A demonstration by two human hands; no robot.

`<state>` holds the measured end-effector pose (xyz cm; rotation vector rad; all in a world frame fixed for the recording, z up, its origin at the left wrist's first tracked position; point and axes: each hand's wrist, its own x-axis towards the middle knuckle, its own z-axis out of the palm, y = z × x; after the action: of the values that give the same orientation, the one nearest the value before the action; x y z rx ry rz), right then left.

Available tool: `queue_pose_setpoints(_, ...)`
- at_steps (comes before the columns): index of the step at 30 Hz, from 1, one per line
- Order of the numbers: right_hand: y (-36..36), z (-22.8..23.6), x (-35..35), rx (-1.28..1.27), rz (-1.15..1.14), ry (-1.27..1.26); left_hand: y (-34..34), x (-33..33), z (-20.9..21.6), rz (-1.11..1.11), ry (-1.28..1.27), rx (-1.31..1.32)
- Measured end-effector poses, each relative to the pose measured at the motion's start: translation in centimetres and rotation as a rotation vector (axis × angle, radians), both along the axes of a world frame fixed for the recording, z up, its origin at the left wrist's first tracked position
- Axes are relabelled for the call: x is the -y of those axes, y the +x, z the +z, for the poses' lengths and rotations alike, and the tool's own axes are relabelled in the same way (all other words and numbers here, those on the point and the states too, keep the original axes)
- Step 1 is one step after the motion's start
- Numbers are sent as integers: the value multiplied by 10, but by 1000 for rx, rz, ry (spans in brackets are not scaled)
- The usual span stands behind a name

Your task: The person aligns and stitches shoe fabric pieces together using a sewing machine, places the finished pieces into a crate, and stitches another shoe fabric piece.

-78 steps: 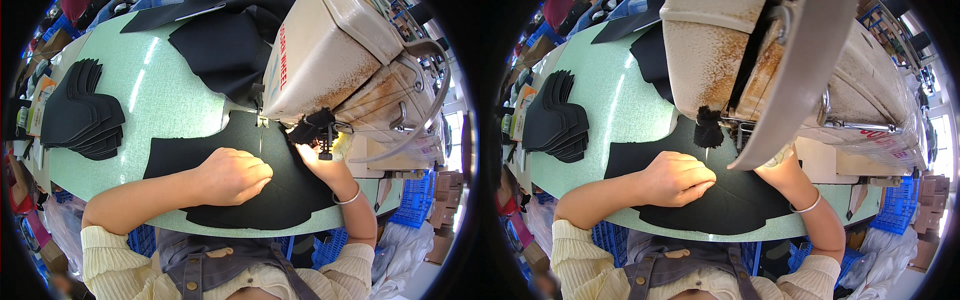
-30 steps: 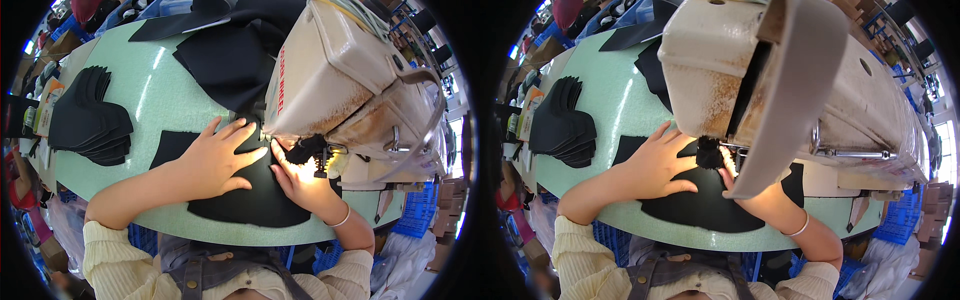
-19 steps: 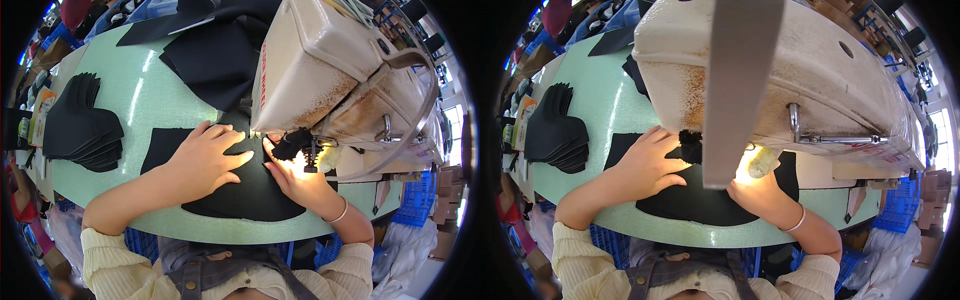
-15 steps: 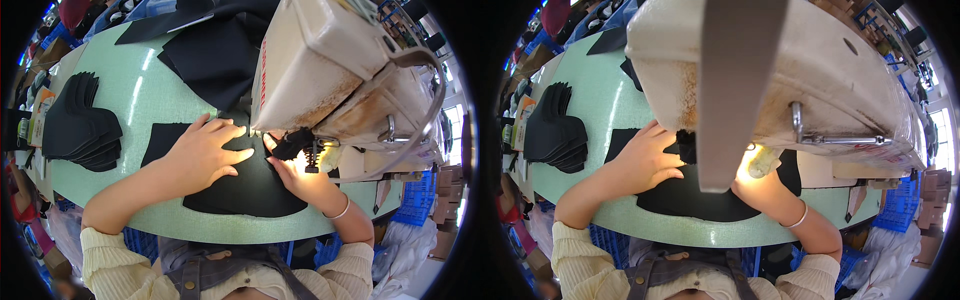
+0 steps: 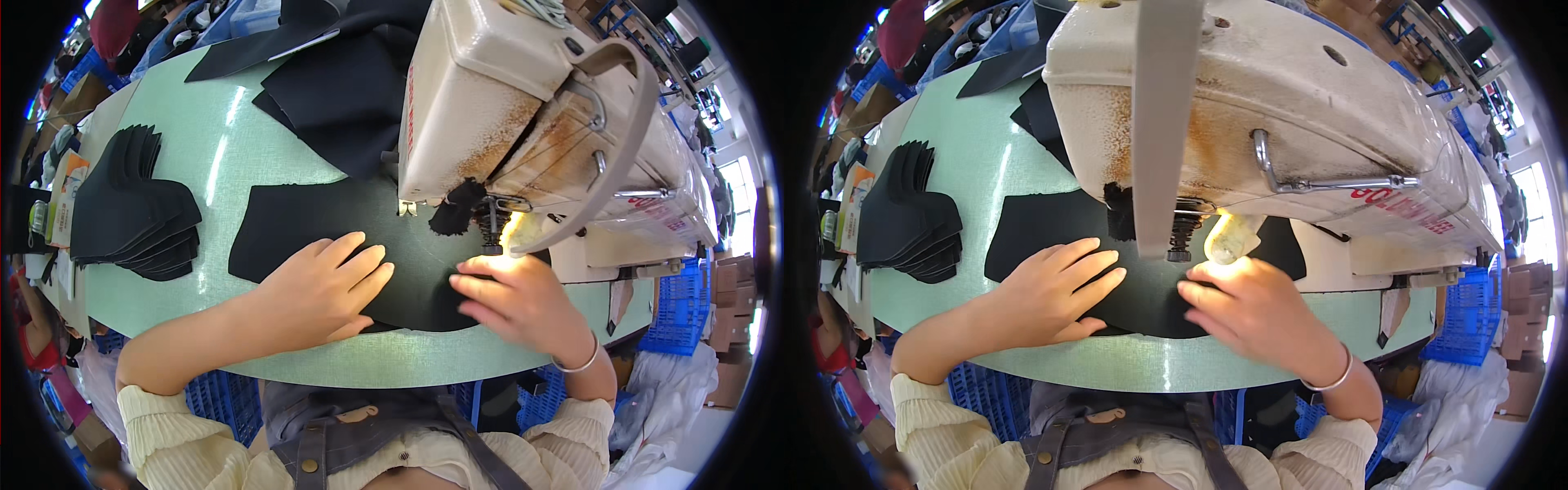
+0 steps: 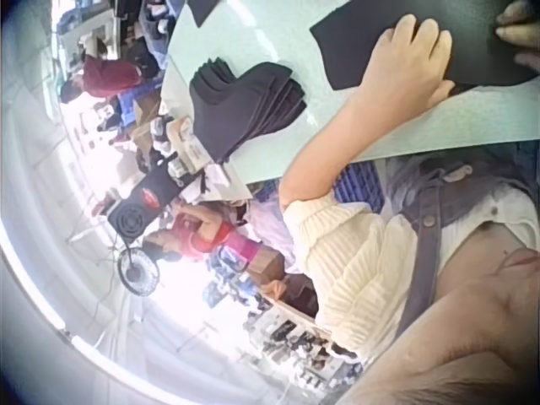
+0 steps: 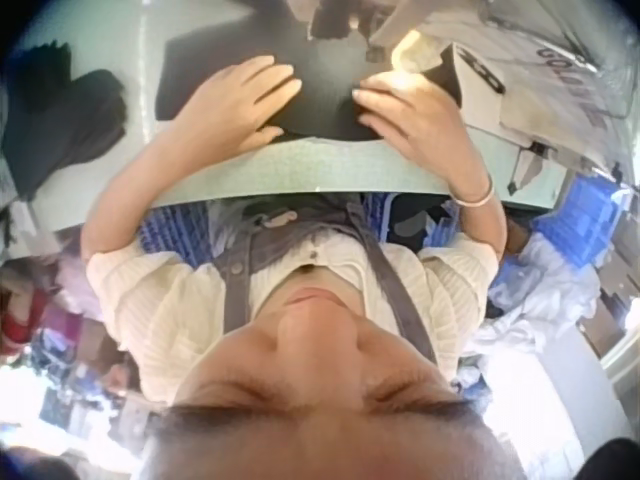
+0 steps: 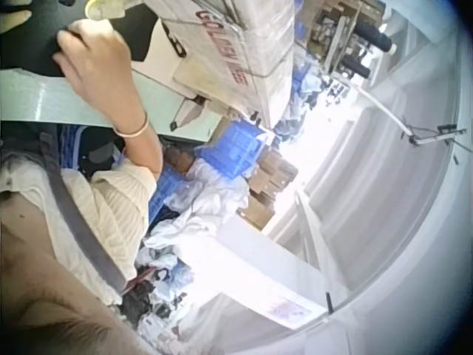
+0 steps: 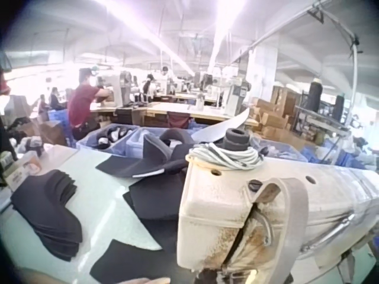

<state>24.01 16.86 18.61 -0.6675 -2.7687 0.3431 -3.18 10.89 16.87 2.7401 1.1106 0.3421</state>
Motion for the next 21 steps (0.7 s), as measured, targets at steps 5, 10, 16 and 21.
queue_pose_setpoints(5, 85, 19, 26, -49, 184, -416, 1, 11, -17, 30, 229, -54)
queue_pose_setpoints(10, 78, 30, 49, 102, -77, -268, 11, 4, -11, 204, 26, 243)
queue_pose_setpoints(16, 9, 6, 51, -15, 197, 200, 5, -5, -2, 270, -181, 432)
queue_pose_setpoints(21, -7, 11, 42, -91, 145, 213, 2, -7, -3, 165, -209, 327)
